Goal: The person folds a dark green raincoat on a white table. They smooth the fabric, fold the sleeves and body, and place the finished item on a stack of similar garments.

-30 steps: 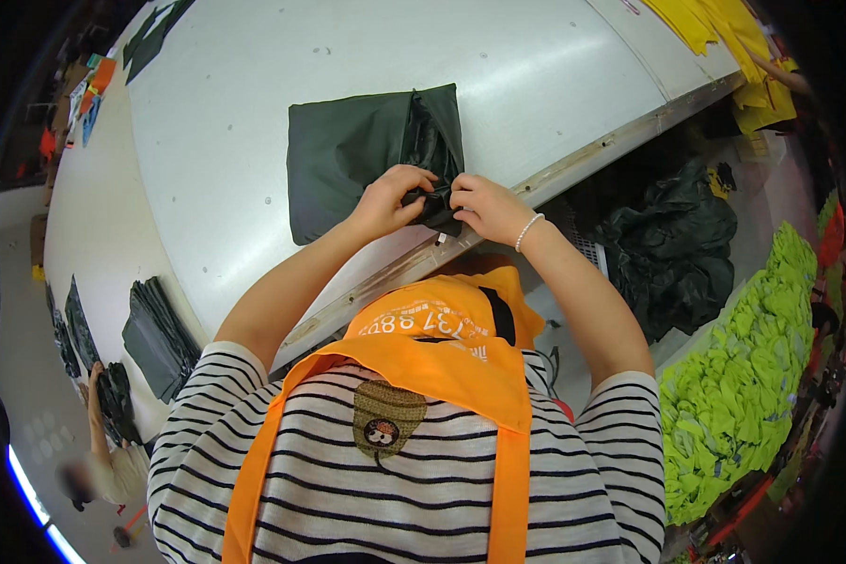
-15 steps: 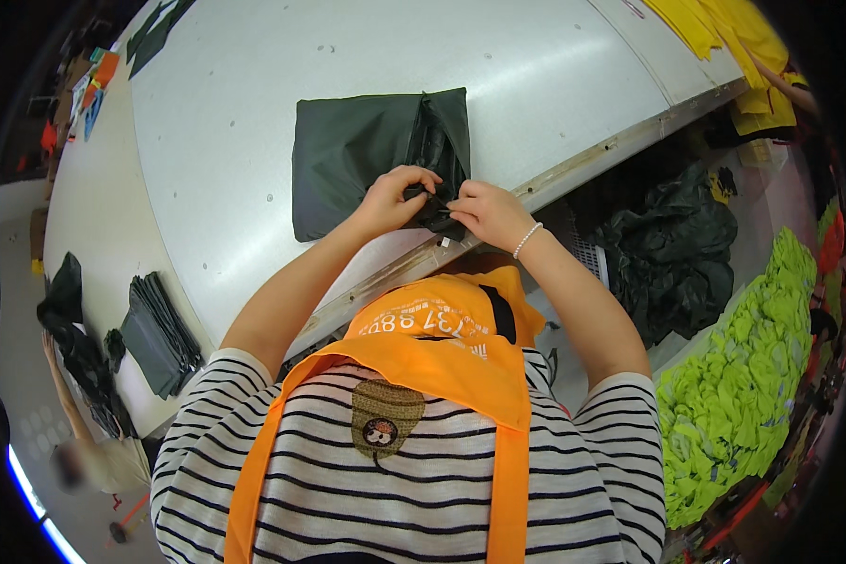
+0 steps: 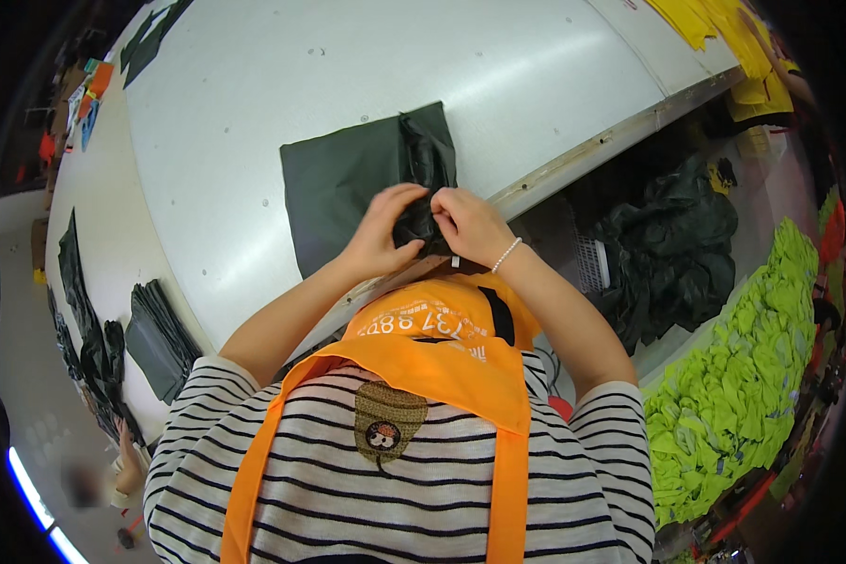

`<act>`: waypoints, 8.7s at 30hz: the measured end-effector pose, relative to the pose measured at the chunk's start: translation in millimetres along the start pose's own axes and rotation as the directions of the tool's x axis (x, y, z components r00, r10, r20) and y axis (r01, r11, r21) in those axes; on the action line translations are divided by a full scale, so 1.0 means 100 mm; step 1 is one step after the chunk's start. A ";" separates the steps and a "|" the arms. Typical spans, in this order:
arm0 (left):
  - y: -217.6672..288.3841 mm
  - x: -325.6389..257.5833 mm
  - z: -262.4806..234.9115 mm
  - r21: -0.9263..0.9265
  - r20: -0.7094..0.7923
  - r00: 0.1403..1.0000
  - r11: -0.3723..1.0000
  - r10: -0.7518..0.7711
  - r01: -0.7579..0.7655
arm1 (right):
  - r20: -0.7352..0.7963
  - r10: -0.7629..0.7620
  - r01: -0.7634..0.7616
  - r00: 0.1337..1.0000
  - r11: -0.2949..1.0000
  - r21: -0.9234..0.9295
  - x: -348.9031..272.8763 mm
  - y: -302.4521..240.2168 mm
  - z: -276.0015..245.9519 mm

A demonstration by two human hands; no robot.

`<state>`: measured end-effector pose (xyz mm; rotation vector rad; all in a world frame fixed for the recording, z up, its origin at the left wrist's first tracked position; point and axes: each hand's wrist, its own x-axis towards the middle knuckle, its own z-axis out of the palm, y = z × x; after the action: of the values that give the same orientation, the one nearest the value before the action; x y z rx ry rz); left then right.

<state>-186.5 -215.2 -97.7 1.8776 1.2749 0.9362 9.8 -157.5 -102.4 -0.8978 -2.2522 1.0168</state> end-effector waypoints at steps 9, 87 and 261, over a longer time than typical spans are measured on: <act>-0.07 -0.19 0.11 0.320 -0.065 0.998 0.947 0.006 0.016 | -0.131 0.096 -0.084 0.987 0.992 0.096 0.10 0.06 0.18; -0.95 0.32 -0.62 0.722 -0.206 0.821 0.484 -0.532 0.495 | 0.177 -0.005 0.100 0.984 0.837 -0.537 1.44 -0.23 0.99; 0.44 -2.50 0.98 -0.046 -0.767 0.435 0.717 -0.471 0.695 | 0.317 0.578 -0.564 0.752 0.813 -0.145 -2.00 1.19 0.62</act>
<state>-149.1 -477.8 -158.2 0.9821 2.4833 1.1836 141.7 -272.6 -267.3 -1.6049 -2.3273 1.5013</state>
